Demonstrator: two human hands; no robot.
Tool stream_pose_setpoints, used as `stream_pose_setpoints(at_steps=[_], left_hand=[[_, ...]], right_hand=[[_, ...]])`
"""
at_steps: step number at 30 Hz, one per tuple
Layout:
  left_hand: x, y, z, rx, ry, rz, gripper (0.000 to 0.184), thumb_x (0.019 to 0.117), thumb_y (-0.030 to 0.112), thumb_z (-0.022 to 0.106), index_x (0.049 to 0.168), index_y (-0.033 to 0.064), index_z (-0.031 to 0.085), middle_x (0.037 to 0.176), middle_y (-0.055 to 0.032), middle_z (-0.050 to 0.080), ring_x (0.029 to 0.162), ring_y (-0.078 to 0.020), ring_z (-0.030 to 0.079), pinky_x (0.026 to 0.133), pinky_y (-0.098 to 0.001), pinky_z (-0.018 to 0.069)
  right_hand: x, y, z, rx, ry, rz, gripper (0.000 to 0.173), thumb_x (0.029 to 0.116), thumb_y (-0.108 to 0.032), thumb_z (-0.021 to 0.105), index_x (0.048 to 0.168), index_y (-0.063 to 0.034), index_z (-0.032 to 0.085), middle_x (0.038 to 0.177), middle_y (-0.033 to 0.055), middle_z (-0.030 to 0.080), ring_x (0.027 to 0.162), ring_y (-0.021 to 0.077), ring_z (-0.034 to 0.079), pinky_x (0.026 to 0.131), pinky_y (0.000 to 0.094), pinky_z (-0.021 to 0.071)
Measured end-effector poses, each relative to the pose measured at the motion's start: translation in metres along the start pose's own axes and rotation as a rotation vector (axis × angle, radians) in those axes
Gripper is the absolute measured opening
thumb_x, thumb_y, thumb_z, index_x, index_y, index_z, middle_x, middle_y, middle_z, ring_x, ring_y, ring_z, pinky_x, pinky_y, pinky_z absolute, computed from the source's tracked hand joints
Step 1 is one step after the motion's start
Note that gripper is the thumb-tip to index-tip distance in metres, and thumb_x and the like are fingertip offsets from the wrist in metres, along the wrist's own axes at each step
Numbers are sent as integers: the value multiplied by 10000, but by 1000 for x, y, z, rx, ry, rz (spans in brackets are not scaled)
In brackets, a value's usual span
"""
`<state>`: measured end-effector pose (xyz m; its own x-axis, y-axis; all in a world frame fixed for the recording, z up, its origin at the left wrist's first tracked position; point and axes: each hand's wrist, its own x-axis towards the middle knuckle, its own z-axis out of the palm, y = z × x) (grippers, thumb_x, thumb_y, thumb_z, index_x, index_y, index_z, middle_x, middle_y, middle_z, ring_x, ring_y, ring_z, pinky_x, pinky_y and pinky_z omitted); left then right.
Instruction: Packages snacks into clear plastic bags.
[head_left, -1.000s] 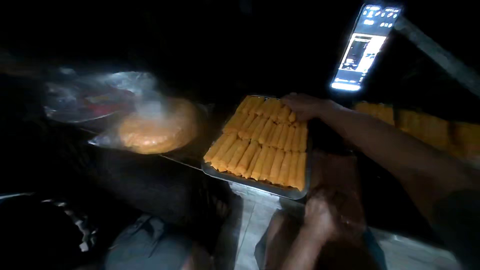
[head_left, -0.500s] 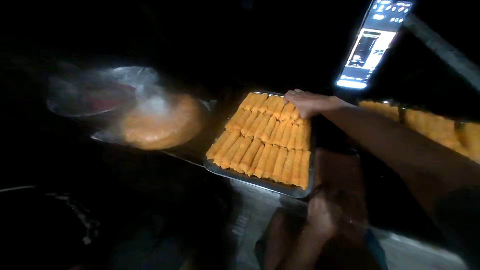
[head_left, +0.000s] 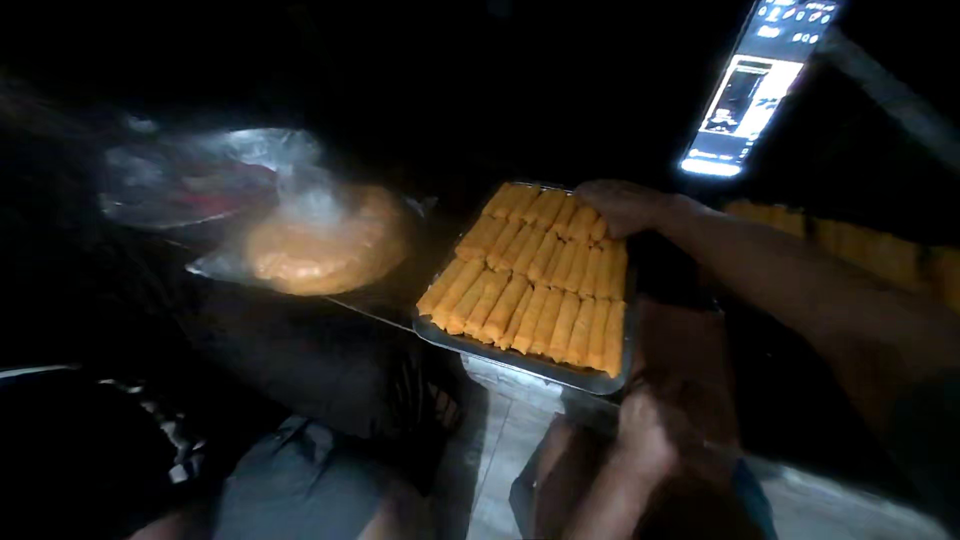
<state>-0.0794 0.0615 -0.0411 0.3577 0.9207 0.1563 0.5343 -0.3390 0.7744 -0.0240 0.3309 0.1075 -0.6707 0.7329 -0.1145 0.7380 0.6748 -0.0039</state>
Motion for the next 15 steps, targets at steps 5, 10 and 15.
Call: stream_pose_setpoints(at_steps=[5, 10, 15], left_hand=[[-1, 2, -1, 17, 55, 29, 272, 924, 138, 700, 1184, 78, 751, 1207, -122, 723, 1132, -289, 687, 979, -475, 559], [-2, 1, -1, 44, 42, 53, 293, 901, 134, 723, 1187, 77, 752, 1224, -125, 718, 1143, -297, 683, 973, -480, 562], [-2, 0, 4, 14, 54, -2, 333, 910, 127, 713, 1235, 57, 729, 1250, -143, 712, 1164, -310, 680, 986, -493, 552]], right_hand=[[1, 7, 4, -26, 29, -55, 738, 720, 29, 822, 1402, -41, 551, 1397, 207, 554, 1326, 422, 502, 1079, 579, 429], [0, 15, 5, -41, 79, -142, 552, 726, 16, 822, 1251, -3, 654, 1317, 218, 594, 1275, 427, 532, 1053, 582, 454], [3, 9, 0, 118, 148, -123, 575, 720, 27, 823, 1265, -2, 640, 1405, 198, 565, 1330, 389, 517, 1076, 571, 444]])
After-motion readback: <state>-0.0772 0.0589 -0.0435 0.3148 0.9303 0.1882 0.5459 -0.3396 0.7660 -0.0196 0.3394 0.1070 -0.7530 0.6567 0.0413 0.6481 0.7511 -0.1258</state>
